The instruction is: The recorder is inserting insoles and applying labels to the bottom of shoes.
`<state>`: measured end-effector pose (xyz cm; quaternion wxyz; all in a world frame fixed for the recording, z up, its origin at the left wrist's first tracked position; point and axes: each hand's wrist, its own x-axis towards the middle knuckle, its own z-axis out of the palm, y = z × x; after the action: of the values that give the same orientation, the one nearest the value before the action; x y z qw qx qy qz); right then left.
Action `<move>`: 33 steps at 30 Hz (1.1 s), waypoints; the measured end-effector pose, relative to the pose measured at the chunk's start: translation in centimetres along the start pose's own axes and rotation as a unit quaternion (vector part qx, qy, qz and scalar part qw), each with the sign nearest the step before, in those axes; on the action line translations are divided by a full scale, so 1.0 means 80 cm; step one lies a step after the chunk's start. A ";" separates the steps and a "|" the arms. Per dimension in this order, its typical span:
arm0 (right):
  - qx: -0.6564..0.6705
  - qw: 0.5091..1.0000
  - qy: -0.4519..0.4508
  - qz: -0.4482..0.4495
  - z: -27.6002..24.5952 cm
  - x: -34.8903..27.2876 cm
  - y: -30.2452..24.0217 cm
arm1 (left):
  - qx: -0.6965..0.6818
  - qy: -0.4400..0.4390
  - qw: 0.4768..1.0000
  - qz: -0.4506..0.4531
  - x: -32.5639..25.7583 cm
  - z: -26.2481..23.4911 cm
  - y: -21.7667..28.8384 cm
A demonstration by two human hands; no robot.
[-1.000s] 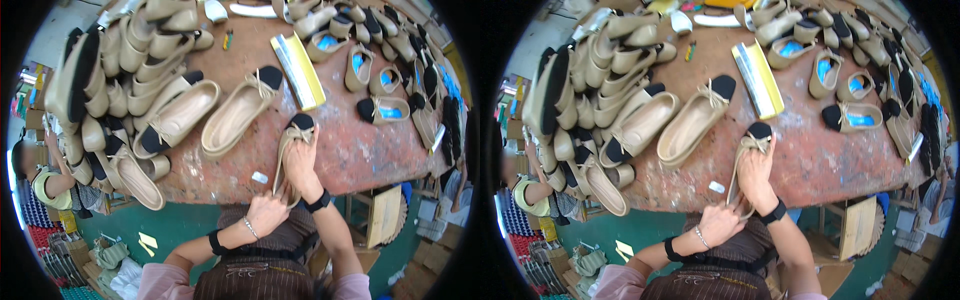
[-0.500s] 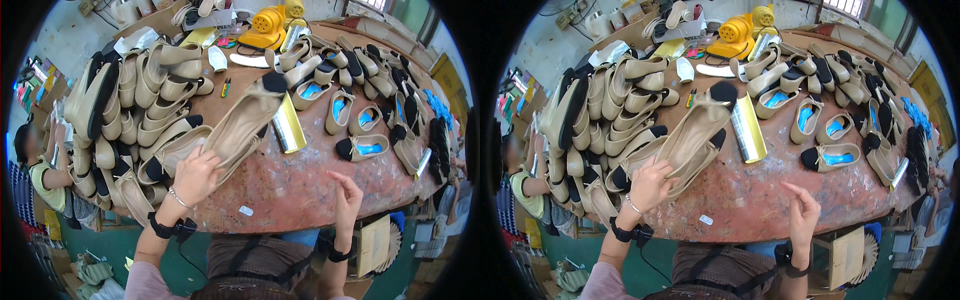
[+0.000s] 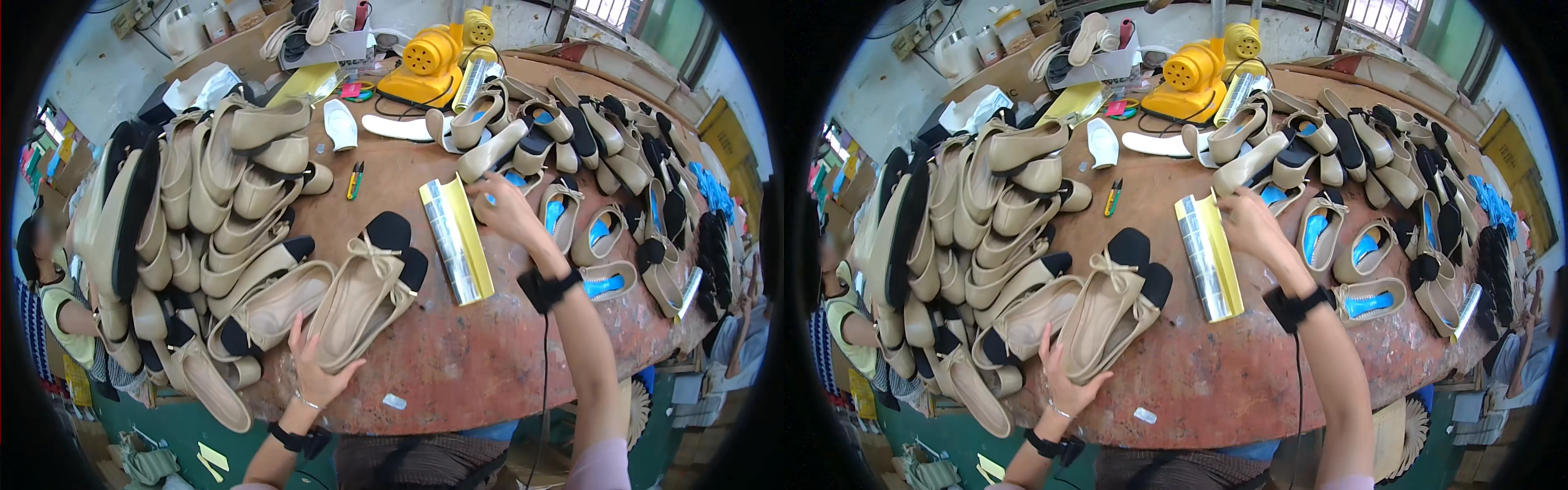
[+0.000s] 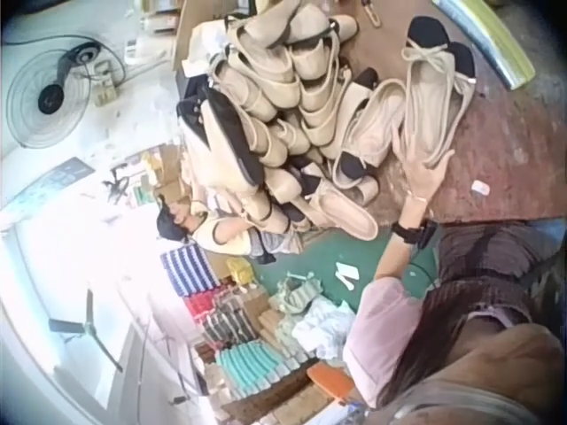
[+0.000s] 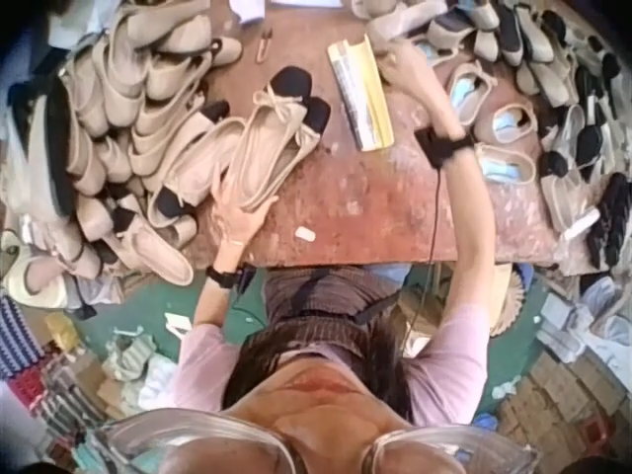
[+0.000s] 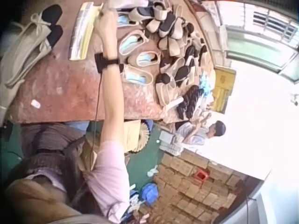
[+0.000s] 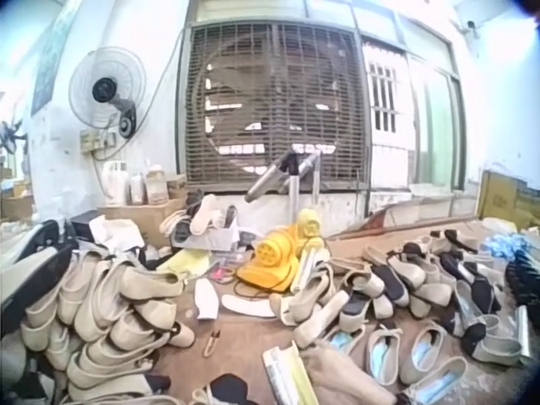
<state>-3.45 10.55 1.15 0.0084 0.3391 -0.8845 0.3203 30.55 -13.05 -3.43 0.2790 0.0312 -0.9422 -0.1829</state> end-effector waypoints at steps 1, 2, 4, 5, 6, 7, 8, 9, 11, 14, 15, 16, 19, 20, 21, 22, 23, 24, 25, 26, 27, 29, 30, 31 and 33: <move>-0.039 0.997 0.027 -0.054 0.019 0.036 0.028 | -0.004 -0.001 1.000 0.004 -0.009 0.008 -0.003; -0.051 0.996 -0.002 -0.069 0.033 0.073 0.027 | -0.062 -0.021 0.995 -0.081 -0.028 0.014 -0.011; -0.071 0.994 -0.029 -0.076 0.063 0.125 0.034 | -0.121 -0.031 0.983 -0.135 -0.046 0.024 -0.020; -0.058 0.997 0.021 -0.049 0.092 0.145 0.050 | -0.124 -0.034 0.983 -0.135 -0.050 0.033 -0.023; -0.045 0.996 0.070 -0.022 0.109 0.163 0.065 | -0.134 0.034 0.986 -0.095 -0.052 0.041 -0.025; -0.045 0.996 0.068 -0.019 0.109 0.179 0.076 | -0.144 0.100 0.983 -0.055 -0.055 0.048 -0.026; 0.011 0.999 0.009 0.036 0.106 0.195 0.088 | -0.140 0.055 0.986 -0.074 -0.055 0.045 -0.026; 0.070 0.992 -0.052 0.090 0.109 0.202 0.093 | -0.140 0.052 0.986 -0.076 -0.055 0.049 -0.029; 0.259 0.964 0.059 0.032 0.094 0.183 0.084 | -0.155 0.076 0.983 -0.060 -0.062 0.050 -0.031; 0.536 0.840 0.058 0.057 0.009 0.109 0.005 | -0.123 0.080 0.988 -0.048 -0.056 0.043 -0.029; 0.604 0.792 0.069 0.062 -0.008 0.086 -0.008 | -0.128 0.080 0.988 -0.045 -0.059 0.044 -0.032; 0.630 0.772 0.057 0.063 -0.028 0.059 -0.007 | -0.119 0.092 0.988 -0.037 -0.061 0.050 -0.037; 0.671 0.733 0.085 0.071 -0.082 -0.035 -0.025 | -0.156 0.055 0.982 -0.090 -0.053 0.047 -0.024; 0.691 0.710 0.114 0.074 -0.100 -0.069 -0.040 | -0.130 0.066 0.983 -0.109 -0.049 0.046 -0.018; 0.688 0.711 0.126 0.076 -0.116 -0.104 -0.057 | -0.099 0.079 0.983 -0.129 -0.046 0.044 -0.012; 0.668 0.713 0.179 0.114 -0.132 -0.139 -0.073 | -0.067 0.049 0.993 -0.084 -0.025 0.022 0.006; 0.650 0.711 0.225 0.147 -0.139 -0.170 -0.082 | -0.066 0.048 0.994 -0.078 -0.020 0.017 0.017; 0.655 0.708 0.220 0.142 -0.140 -0.204 -0.080 | -0.038 0.102 0.994 -0.015 -0.019 0.013 0.027; 0.646 0.714 0.230 0.141 -0.158 -0.252 -0.082 | -0.032 0.155 0.986 0.054 -0.012 0.015 0.047; 0.646 0.707 0.244 0.153 -0.159 -0.291 -0.078 | -0.020 0.142 0.987 0.077 -0.004 0.010 0.074; 0.644 0.701 0.259 0.164 -0.160 -0.324 -0.079 | -0.081 0.137 0.980 0.117 0.002 0.023 0.089; 0.643 0.682 0.281 0.204 -0.151 -0.377 -0.083 | -0.166 0.062 0.967 0.185 0.047 0.035 0.142; 0.642 0.662 0.299 0.244 -0.147 -0.404 -0.085 | -0.207 0.001 0.961 0.181 0.078 0.043 0.180; 0.641 0.659 0.308 0.246 -0.142 -0.430 -0.085 | -0.220 -0.061 0.955 0.190 0.101 0.059 0.208; 0.677 0.583 0.348 0.285 -0.124 -0.479 -0.077 | -0.233 -0.144 0.938 0.212 0.132 0.101 0.251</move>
<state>27.76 35.48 3.62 -0.0078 -0.1603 -0.3925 0.9057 18.20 6.62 3.01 0.1720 -0.2623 -0.8880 -0.3363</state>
